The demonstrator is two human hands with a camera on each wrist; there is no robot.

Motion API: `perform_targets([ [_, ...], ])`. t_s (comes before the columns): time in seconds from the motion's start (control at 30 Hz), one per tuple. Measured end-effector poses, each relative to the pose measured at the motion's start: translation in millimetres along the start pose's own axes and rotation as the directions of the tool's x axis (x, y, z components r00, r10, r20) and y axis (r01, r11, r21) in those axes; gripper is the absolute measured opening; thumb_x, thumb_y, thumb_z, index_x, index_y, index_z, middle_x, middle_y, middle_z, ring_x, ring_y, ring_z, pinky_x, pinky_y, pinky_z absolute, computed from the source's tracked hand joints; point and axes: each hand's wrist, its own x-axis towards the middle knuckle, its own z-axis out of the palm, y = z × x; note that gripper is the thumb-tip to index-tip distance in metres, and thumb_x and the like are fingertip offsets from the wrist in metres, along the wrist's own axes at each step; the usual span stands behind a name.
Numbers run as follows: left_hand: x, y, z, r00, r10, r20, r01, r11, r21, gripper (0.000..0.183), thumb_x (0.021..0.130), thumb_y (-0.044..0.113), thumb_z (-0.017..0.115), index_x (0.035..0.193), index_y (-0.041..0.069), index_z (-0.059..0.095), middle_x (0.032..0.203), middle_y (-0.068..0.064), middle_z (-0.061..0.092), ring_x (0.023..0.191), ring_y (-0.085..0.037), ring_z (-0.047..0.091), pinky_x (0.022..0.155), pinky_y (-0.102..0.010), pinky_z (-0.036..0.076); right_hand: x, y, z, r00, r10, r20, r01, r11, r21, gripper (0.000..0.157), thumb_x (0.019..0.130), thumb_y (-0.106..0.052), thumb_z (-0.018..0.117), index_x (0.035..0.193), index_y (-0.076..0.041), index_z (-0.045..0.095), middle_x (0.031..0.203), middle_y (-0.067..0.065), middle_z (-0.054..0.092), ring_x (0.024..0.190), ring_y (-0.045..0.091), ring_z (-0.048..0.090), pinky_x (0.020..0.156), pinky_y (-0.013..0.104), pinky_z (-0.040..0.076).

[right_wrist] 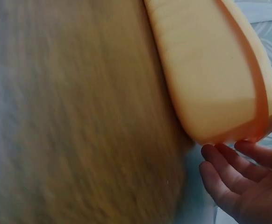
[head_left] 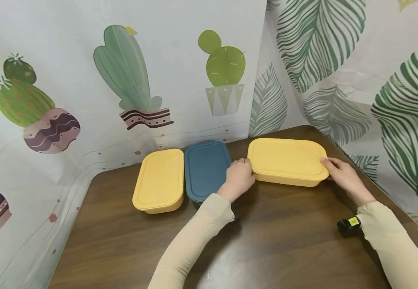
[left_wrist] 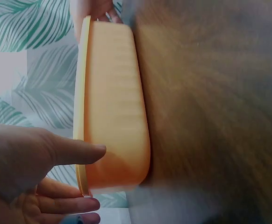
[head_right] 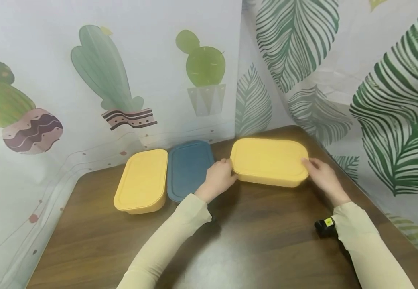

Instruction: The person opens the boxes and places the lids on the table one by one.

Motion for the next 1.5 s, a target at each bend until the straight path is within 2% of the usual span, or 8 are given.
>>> perform_targets([
  [0.2, -7.2, 7.2, 1.9, 1.000, 0.012, 0.006, -0.012, 1.000, -0.008, 0.038, 0.094, 0.040, 0.070, 0.111, 0.007, 0.064, 0.097, -0.004, 0.063, 0.090, -0.019, 0.063, 0.074, -0.031, 0.054, 11, 7, -5.2, 0.998, -0.029, -0.058, 0.022, 0.993, -0.116, 0.078, 0.106, -0.053, 0.035, 0.141, 0.016, 0.044, 0.125, 0.035, 0.057, 0.088, 0.019, 0.063, 0.070, 0.033, 0.052],
  [0.4, -13.9, 12.1, -0.4, 1.000, 0.018, -0.001, -0.018, 0.999, -0.036, 0.041, 0.093, 0.041, 0.072, 0.111, 0.006, 0.063, 0.096, -0.004, 0.062, 0.088, -0.018, 0.062, 0.073, -0.029, 0.053, 24, 9, -9.4, 0.997, -0.029, -0.071, 0.019, 0.990, -0.136, 0.081, 0.106, -0.056, 0.034, 0.140, 0.017, 0.044, 0.130, 0.039, 0.052, 0.114, 0.053, 0.051, 0.087, 0.062, 0.044],
  [0.7, -19.9, 17.2, 2.8, 1.000, 0.016, -0.008, -0.016, 0.995, -0.100, 0.054, 0.090, 0.049, 0.073, 0.117, 0.005, 0.058, 0.100, -0.004, 0.059, 0.093, -0.019, 0.060, 0.074, -0.030, 0.052, 37, 8, -13.2, 0.991, -0.046, -0.127, 0.026, 0.988, -0.155, 0.074, 0.106, -0.052, 0.038, 0.136, 0.015, 0.051, 0.133, 0.042, 0.049, 0.119, 0.058, 0.046, 0.094, 0.066, 0.038],
  [0.87, -20.8, 19.7, 3.9, 1.000, -0.008, -0.002, 0.007, 0.967, -0.256, 0.063, 0.092, 0.049, 0.071, 0.129, 0.001, 0.055, 0.122, -0.011, 0.060, 0.127, -0.025, 0.053, 0.106, -0.032, 0.044, 42, 8, -15.1, 0.989, -0.059, -0.138, 0.034, 0.983, -0.182, 0.072, 0.106, -0.051, 0.039, 0.134, 0.014, 0.052, 0.132, 0.042, 0.049, 0.120, 0.058, 0.046, 0.094, 0.066, 0.038],
  [0.97, -20.5, 22.8, 5.2, 0.999, -0.036, 0.036, 0.048, 0.905, -0.422, 0.071, 0.093, 0.046, 0.070, 0.142, -0.001, 0.048, 0.145, -0.016, 0.050, 0.146, -0.028, 0.033, 0.118, -0.035, 0.028, 45, 10, -15.9, 0.989, -0.058, -0.135, 0.034, 0.984, -0.174, 0.072, 0.106, -0.051, 0.040, 0.135, 0.014, 0.052, 0.134, 0.042, 0.048, 0.121, 0.058, 0.045, 0.095, 0.066, 0.038],
  [1.1, -19.3, 31.6, 8.1, 0.992, -0.097, 0.083, 0.127, 0.777, -0.617, 0.089, 0.092, 0.042, 0.073, 0.157, 0.000, 0.028, 0.161, -0.019, 0.029, 0.152, -0.033, 0.018, 0.118, -0.041, 0.027, 48, 11, -17.9, 0.991, -0.046, -0.123, 0.025, 0.986, -0.166, 0.076, 0.105, -0.055, 0.039, 0.138, 0.012, 0.050, 0.137, 0.041, 0.046, 0.123, 0.058, 0.043, 0.096, 0.067, 0.037],
  [1.33, -16.8, 35.3, 31.3, 0.973, -0.231, 0.022, 0.148, 0.542, -0.827, 0.101, 0.086, 0.026, 0.080, 0.160, 0.003, 0.015, 0.162, -0.017, 0.023, 0.149, -0.027, 0.027, 0.116, -0.041, 0.031, 53, 14, -15.0, 0.986, -0.080, -0.146, 0.054, 0.984, -0.172, 0.070, 0.105, -0.051, 0.043, 0.134, 0.011, 0.055, 0.133, 0.040, 0.051, 0.121, 0.056, 0.047, 0.095, 0.065, 0.039],
  [1.5, -9.3, 29.1, 54.9, 0.956, -0.274, 0.103, 0.218, 0.432, -0.875, 0.104, 0.085, 0.032, 0.081, 0.161, 0.004, 0.015, 0.162, -0.017, 0.024, 0.147, -0.028, 0.029, 0.115, -0.043, 0.032, 54, 15, -17.5, 0.990, -0.062, -0.124, 0.041, 0.985, -0.165, 0.073, 0.105, -0.054, 0.042, 0.137, 0.010, 0.053, 0.137, 0.040, 0.048, 0.124, 0.057, 0.044, 0.097, 0.066, 0.037],
])
